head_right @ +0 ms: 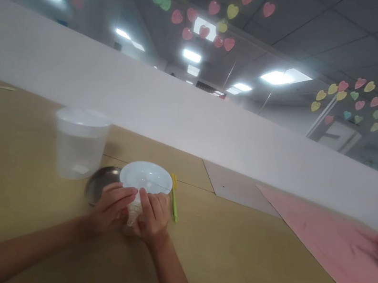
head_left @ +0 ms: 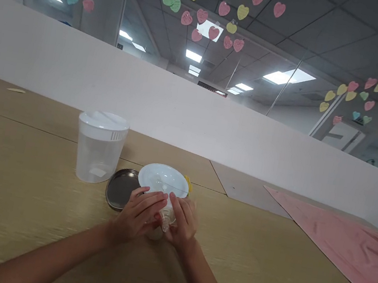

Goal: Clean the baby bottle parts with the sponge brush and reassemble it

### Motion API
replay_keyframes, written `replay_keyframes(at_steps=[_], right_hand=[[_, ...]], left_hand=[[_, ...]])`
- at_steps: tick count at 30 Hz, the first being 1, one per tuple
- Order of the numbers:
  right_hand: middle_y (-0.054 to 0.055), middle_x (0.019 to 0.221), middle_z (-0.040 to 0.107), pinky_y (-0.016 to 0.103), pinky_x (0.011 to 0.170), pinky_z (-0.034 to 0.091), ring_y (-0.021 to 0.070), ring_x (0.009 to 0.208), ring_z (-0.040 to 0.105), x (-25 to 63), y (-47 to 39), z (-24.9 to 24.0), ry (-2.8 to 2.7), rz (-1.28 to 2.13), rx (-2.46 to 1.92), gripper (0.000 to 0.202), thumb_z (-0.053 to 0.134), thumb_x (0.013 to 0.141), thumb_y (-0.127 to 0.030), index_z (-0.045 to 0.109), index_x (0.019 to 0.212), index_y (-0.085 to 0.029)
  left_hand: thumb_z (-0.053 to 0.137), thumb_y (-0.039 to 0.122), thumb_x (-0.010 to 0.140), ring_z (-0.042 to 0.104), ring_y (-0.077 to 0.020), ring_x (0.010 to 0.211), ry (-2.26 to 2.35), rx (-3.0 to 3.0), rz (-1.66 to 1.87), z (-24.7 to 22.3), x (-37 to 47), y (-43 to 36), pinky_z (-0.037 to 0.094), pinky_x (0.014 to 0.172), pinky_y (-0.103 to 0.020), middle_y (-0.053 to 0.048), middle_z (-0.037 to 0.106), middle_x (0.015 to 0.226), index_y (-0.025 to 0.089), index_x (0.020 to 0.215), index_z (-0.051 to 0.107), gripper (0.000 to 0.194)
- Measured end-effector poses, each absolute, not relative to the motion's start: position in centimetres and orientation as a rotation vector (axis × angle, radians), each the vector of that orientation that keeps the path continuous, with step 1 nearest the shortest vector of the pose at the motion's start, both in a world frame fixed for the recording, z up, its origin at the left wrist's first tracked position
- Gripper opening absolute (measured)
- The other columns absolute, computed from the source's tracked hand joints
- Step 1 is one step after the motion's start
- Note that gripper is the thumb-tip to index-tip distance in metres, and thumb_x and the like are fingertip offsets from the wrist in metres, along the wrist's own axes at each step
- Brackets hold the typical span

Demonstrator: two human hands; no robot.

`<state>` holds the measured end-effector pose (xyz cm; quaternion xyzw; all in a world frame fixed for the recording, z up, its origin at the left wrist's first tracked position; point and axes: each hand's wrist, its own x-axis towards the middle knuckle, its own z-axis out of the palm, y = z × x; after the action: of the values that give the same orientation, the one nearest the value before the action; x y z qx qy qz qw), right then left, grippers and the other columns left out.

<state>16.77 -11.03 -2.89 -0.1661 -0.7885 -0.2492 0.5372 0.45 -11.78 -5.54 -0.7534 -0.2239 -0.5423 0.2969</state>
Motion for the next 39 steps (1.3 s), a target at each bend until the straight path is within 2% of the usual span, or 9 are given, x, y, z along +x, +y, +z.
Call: replay_keyframes(at_steps=[5,11,19,24,27,32,36,39], right_hand=[[0.011,0.082,0.059,0.037,0.063,0.044,0.0216,0.075,0.055,16.7,-11.6,-2.6,-1.887,-0.547,-0.37,0.045,0.044,0.085,-0.025,0.044,0.127,-0.009],[0.011,0.077,0.06,0.036,0.059,0.044,0.0206,0.07,0.053,16.9,-11.2,-2.4,-1.96,-0.504,-0.31,0.044,0.039,0.088,-0.021,0.038,0.13,-0.008],[0.011,0.093,0.066,0.036,0.06,0.044,0.0188,0.07,0.056,17.1,-11.3,-2.1,-1.971,-0.381,-0.236,0.042,0.034,0.088,-0.018,0.038,0.13,-0.016],[0.011,0.086,0.065,0.038,0.061,0.045,0.0201,0.072,0.056,17.0,-11.2,-2.5,-1.946,-0.24,-0.266,0.042,0.026,0.092,-0.031,0.045,0.127,-0.016],[0.011,0.092,0.065,0.04,0.067,0.046,0.0208,0.079,0.058,16.8,-11.1,-2.9,-1.909,-0.211,-0.298,0.045,0.023,0.092,-0.034,0.043,0.129,-0.017],[0.013,0.111,0.061,0.043,0.074,0.046,0.0233,0.094,0.058,16.3,-11.3,-3.5,-1.847,-0.26,-0.335,0.048,0.019,0.093,-0.036,0.041,0.131,-0.019],[0.012,0.112,0.059,0.044,0.077,0.045,0.024,0.095,0.057,16.0,-11.5,-3.8,-1.807,-0.321,-0.353,0.048,0.019,0.092,-0.038,0.04,0.132,-0.021],[0.013,0.112,0.058,0.045,0.078,0.045,0.0243,0.096,0.057,16.0,-11.8,-3.7,-1.826,-0.34,-0.363,0.048,0.019,0.092,-0.038,0.04,0.133,-0.021]], left_hand=[[0.046,0.02,0.087,0.059,-0.018,0.098,-0.544,-2.047,-1.474,-5.3,0.1,-11.9,0.041,0.092,-0.037,-0.012,0.065,0.106,0.014,0.128,0.041,0.042],[0.045,0.02,0.088,0.057,-0.0185,0.105,-0.446,-2.104,-1.376,-5.0,0.0,-12.0,0.044,0.092,-0.034,-0.014,0.065,0.107,0.009,0.129,0.038,0.043],[0.043,0.015,0.089,0.055,-0.0183,0.111,-0.39,-2.105,-1.276,-4.7,-0.6,-11.9,0.048,0.094,-0.036,-0.011,0.065,0.109,0.009,0.13,0.036,0.042],[0.042,0.018,0.09,0.053,-0.0187,0.113,-0.365,-2.111,-1.289,-4.3,-0.7,-11.7,0.049,0.093,-0.036,-0.014,0.065,0.108,0.007,0.131,0.033,0.044],[0.043,0.021,0.09,0.054,-0.0189,0.112,-0.376,-2.095,-1.323,-4.2,-0.6,-11.6,0.049,0.093,-0.037,-0.013,0.065,0.106,0.007,0.13,0.035,0.043],[0.042,0.022,0.09,0.054,-0.0178,0.112,-0.364,-2.076,-1.317,-4.3,-0.8,-11.4,0.044,0.098,-0.039,-0.012,0.066,0.107,0.01,0.124,0.042,0.035],[0.042,0.026,0.09,0.047,-0.0201,0.119,-0.372,-2.036,-1.281,-4.8,-1.3,-11.0,0.033,0.105,-0.044,-0.008,0.067,0.106,0.016,0.118,0.047,0.03],[0.043,0.027,0.09,0.051,-0.0195,0.116,-0.423,-2.022,-1.258,-5.4,-1.8,-10.5,0.025,0.107,-0.047,-0.005,0.068,0.103,0.022,0.118,0.047,0.029]])
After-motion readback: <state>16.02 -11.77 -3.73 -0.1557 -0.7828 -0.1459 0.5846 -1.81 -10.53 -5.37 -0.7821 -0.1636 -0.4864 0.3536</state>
